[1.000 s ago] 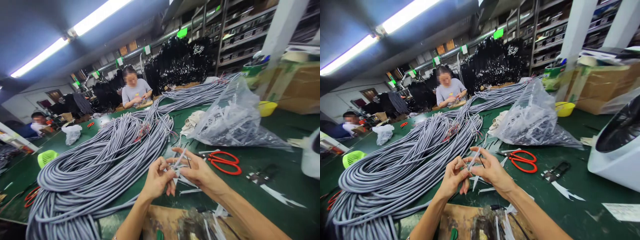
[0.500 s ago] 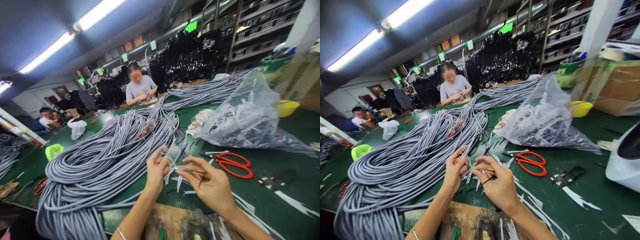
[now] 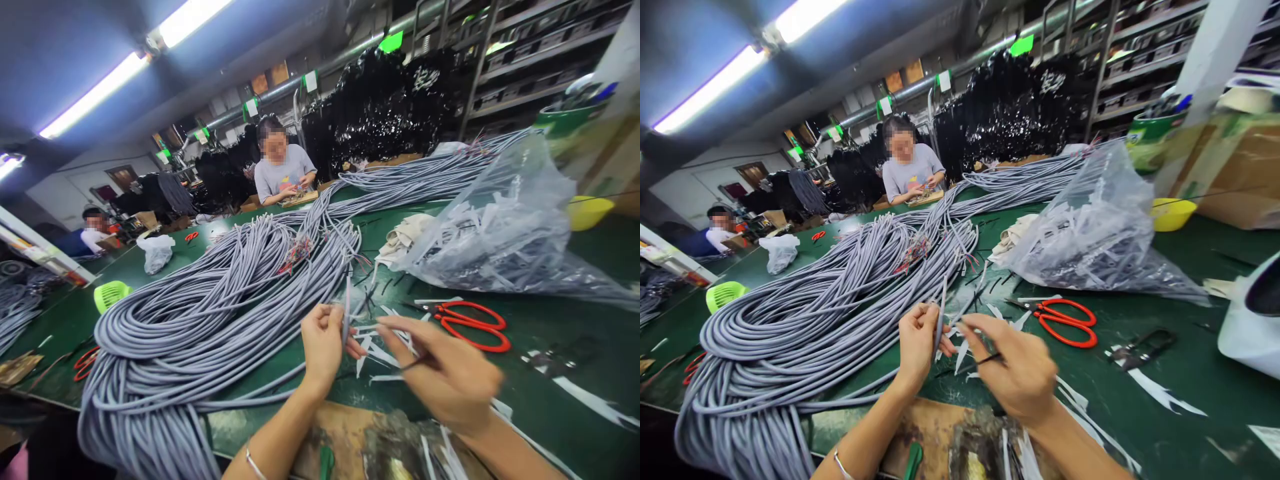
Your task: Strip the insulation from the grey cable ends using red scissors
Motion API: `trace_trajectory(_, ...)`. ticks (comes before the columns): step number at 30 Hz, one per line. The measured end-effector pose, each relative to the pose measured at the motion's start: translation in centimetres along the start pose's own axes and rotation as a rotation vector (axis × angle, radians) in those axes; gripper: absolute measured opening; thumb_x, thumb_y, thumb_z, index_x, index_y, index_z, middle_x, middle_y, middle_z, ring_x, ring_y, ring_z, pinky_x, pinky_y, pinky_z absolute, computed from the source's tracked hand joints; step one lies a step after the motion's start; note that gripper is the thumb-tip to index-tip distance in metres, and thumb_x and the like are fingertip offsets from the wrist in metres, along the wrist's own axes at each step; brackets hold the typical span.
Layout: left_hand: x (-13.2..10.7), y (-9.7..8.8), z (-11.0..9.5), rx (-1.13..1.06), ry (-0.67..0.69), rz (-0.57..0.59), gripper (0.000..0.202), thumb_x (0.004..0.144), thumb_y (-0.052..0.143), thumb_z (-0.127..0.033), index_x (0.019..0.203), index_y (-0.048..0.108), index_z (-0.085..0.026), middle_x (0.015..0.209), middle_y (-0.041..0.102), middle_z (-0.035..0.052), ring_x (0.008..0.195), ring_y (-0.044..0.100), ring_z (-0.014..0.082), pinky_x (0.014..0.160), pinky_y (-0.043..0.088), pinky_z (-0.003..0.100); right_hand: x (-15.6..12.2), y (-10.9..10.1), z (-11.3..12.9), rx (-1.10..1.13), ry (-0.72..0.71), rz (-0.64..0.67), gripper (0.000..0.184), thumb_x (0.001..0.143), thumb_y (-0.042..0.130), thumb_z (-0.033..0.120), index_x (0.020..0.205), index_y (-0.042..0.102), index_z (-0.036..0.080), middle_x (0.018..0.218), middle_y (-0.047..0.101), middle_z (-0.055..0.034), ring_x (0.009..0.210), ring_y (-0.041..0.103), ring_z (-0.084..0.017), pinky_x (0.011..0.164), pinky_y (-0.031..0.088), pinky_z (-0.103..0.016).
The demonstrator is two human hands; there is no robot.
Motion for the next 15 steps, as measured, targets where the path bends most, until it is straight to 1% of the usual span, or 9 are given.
trace_trajectory(1,-0.2,0.2,0.0,0.029,0.018,0.018,0.045,0.064,0.063,-0.058,0.066,0.043,-0.018,0.038,0.050,-0.0069,0.022,0.048,0.0110,0.025,0.034,0.016,-0.3,1.2,1.3,0.015,-0.123,0.092,0.013,0.085,0.054,0.027,0.082,0.064,0.019,0.067,0.070,-0.0022,0.043,0.059,-0.010,0.046,0.045,-0.021)
trace_trajectory(2,-0.4,0.4,-0.1,0.057,0.037,0.029,0.043,0.068,0.060,-0.057,0.068,0.043,-0.018,0.035,0.047,-0.0090,0.022,0.047,0.0108,0.025,0.035,0.016,-0.6,2.0,2.2,0.040,-0.198,0.151,0.017,0.088,0.049,0.025,0.083,0.064,0.018,0.069,0.071,-0.0035,0.048,0.062,-0.011,0.048,0.046,-0.020)
trace_trajectory(3,-0.6,0.4,-0.1,0.082,0.055,0.030,0.041,0.071,0.058,-0.056,0.069,0.042,-0.019,0.034,0.043,-0.0109,0.022,0.046,0.0103,0.025,0.034,0.016,-0.8,2.7,2.5,0.067,-0.234,0.194,0.021,0.089,0.045,0.024,0.082,0.064,0.017,0.069,0.071,-0.0043,0.051,0.064,-0.011,0.049,0.046,-0.019)
trace_trajectory(5,-0.8,0.2,-0.2,0.121,0.084,0.015,0.037,0.076,0.054,-0.054,0.071,0.039,-0.020,0.035,0.041,-0.0126,0.021,0.043,0.0084,0.024,0.030,0.014,-0.8,3.4,2.4,0.112,-0.216,0.243,0.027,0.091,0.040,0.021,0.076,0.062,0.016,0.065,0.070,-0.0037,0.052,0.064,-0.011,0.051,0.047,-0.018)
trace_trajectory(7,-0.5,-0.1,-0.2,0.140,0.095,-0.009,0.034,0.079,0.052,-0.050,0.071,0.038,-0.020,0.038,0.041,-0.0127,0.020,0.039,0.0060,0.022,0.025,0.013,-0.7,3.9,1.9,0.143,-0.166,0.279,0.026,0.089,0.041,0.018,0.072,0.061,0.017,0.062,0.069,-0.0020,0.050,0.063,-0.010,0.051,0.046,-0.017)
trace_trajectory(9,0.1,-0.5,-0.1,0.120,0.077,-0.039,0.031,0.082,0.050,-0.045,0.069,0.037,-0.020,0.043,0.044,-0.0115,0.019,0.036,0.0039,0.022,0.021,0.012,-0.7,4.1,1.7,0.156,-0.129,0.308,0.025,0.087,0.044,0.017,0.069,0.060,0.017,0.059,0.067,-0.0008,0.045,0.059,-0.009,0.047,0.044,-0.016)
trace_trajectory(12,1.0,-1.6,0.5,0.000,-0.020,-0.144,0.029,0.083,0.049,-0.038,0.067,0.034,-0.019,0.051,0.049,-0.0091,0.019,0.033,0.0016,0.023,0.017,0.012,-0.9,4.2,1.5,0.177,-0.088,0.345,0.026,0.086,0.045,0.020,0.065,0.060,0.017,0.053,0.063,0.0008,0.039,0.053,-0.008,0.042,0.040,-0.017)
trace_trajectory(15,1.3,-2.5,0.9,-0.137,-0.126,-0.243,0.029,0.084,0.048,-0.038,0.068,0.033,-0.019,0.058,0.052,-0.0070,0.019,0.030,0.0005,0.025,0.015,0.012,-0.9,4.1,1.3,0.204,-0.045,0.361,0.027,0.086,0.045,0.022,0.064,0.061,0.016,0.049,0.060,0.0013,0.036,0.048,-0.007,0.039,0.037,-0.017)
Point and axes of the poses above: each hand's wrist, its own x-axis towards the middle knuckle, its own y-axis out of the palm, z = x × y, the point moved 10 cm from there along x, towards the middle knuckle
